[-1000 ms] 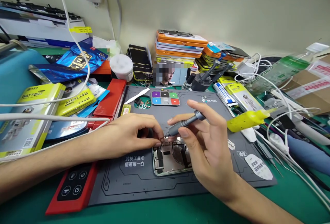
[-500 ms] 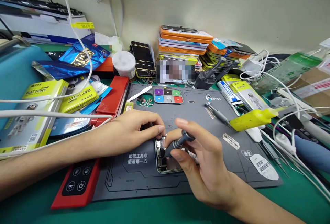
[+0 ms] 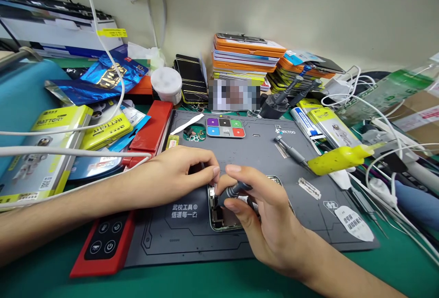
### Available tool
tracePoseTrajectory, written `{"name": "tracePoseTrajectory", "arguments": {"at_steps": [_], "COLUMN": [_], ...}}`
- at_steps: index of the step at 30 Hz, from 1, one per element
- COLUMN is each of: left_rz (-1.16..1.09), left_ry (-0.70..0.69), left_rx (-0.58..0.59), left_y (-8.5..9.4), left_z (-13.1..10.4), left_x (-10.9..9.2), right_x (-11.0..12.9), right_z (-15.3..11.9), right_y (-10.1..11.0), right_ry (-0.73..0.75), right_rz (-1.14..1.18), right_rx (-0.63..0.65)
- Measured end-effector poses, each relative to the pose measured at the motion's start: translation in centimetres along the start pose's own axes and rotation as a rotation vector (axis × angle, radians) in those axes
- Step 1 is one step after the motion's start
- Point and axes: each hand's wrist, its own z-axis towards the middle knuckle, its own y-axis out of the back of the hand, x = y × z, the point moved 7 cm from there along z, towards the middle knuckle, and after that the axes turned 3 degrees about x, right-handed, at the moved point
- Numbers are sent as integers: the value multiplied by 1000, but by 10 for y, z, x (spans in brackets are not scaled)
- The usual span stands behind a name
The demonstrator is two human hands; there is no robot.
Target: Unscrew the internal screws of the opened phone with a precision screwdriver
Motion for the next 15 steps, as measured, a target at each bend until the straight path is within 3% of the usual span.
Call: {"name": "tracePoseTrajectory", "arguments": {"at_steps": [9,15], "left_rz": [6,5], "left_ry": [-5,-6], "left_rx": [-11,-11], "left_y": [1,1], "left_z": [0,0], "left_x": [1,-4], "right_x": [9,15], "right_z": [10,11], "right_y": [4,6], "right_ry": [58,86], "right_rz": [-181,-90], "right_rx": [25,56]}}
